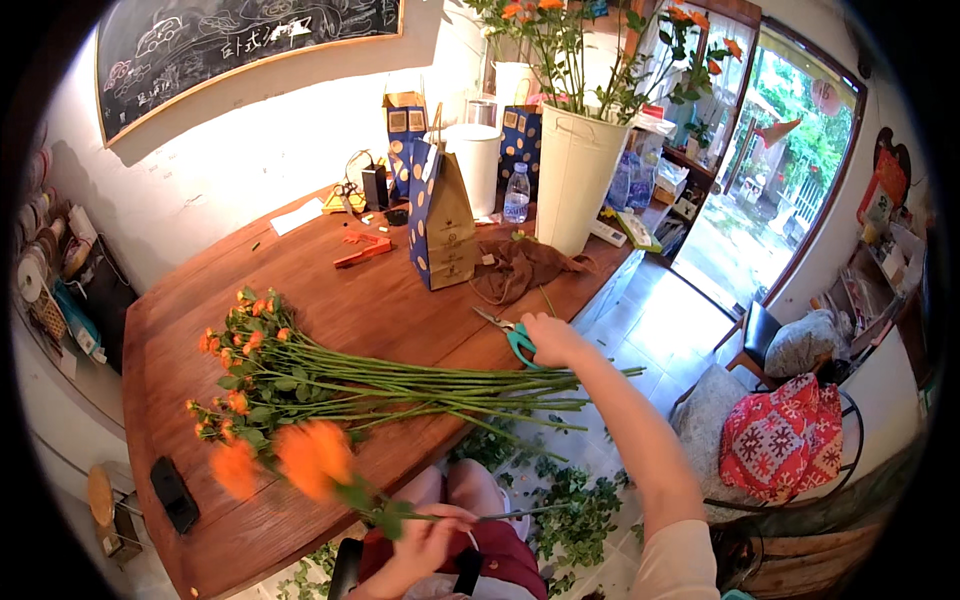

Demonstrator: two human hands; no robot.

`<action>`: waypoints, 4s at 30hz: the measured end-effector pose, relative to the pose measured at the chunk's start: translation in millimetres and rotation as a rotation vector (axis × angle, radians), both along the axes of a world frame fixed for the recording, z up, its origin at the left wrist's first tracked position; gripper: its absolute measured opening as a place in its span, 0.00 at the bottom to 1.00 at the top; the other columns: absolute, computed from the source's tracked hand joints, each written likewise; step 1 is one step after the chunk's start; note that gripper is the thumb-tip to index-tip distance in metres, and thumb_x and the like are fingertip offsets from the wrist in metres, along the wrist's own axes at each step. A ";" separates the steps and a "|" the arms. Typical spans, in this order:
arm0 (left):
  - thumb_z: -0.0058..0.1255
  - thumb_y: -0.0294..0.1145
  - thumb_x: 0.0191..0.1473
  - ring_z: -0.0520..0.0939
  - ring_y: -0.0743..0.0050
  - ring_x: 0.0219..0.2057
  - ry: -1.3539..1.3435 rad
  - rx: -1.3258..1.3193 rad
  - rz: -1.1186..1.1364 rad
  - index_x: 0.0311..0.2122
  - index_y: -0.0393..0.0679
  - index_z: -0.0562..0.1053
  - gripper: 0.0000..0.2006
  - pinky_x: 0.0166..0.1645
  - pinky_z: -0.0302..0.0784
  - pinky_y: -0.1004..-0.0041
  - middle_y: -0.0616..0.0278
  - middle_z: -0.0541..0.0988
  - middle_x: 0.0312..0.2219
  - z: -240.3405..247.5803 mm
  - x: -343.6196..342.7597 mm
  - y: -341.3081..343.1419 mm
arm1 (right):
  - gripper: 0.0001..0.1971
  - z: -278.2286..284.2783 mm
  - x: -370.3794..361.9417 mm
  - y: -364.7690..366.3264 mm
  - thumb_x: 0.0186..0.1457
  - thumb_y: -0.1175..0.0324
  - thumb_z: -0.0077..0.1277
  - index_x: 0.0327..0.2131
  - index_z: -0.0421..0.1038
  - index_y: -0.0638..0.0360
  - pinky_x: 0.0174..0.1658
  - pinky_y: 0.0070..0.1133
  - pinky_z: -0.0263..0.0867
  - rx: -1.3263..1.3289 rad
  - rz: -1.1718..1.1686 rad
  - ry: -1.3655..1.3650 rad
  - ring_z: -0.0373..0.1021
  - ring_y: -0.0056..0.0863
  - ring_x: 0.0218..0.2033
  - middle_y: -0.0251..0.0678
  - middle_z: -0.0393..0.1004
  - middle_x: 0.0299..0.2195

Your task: The person trims the stems of orange roses with shears and places them into a white vase on a wooden table.

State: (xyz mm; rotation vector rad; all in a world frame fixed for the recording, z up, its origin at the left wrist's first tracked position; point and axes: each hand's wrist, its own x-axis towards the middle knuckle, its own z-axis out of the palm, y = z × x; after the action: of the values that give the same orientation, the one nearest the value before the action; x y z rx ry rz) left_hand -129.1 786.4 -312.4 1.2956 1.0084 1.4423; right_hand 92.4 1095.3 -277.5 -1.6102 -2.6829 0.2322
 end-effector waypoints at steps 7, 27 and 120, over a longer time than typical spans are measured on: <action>0.40 0.37 0.60 0.68 0.81 0.13 -0.216 0.155 0.480 0.35 0.39 0.63 0.11 0.15 0.63 0.85 0.60 0.71 0.16 43.2 -78.9 -7.2 | 0.30 76.1 93.4 -68.2 0.42 0.75 0.55 0.52 0.57 0.61 0.32 0.22 0.65 -0.046 0.119 0.808 0.68 0.23 0.29 0.34 0.70 0.27; 0.40 0.36 0.60 0.65 0.88 0.14 -0.294 0.155 0.620 0.34 0.41 0.67 0.09 0.17 0.61 0.87 0.68 0.70 0.19 69.7 -30.1 65.0 | 0.35 -39.6 234.3 -350.4 0.48 0.53 0.55 0.55 0.52 0.56 0.39 0.27 0.60 -0.680 -0.230 0.724 0.64 0.31 0.37 0.40 0.65 0.35; 0.47 0.29 0.43 0.69 0.54 0.43 1.142 1.237 0.595 0.41 0.35 0.67 0.17 0.52 0.61 0.62 0.51 0.69 0.39 228.0 202.6 479.5 | 0.11 179.1 261.9 -216.8 0.56 0.61 0.47 0.27 0.63 0.58 0.12 0.13 0.52 0.986 -0.225 1.333 0.56 0.13 0.11 0.29 0.61 0.15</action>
State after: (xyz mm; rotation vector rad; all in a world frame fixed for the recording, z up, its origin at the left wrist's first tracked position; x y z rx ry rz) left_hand 73.5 1265.9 -84.4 3.1503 1.2642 1.8374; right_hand 354.4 878.5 -98.4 -0.8436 -1.2132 -0.0466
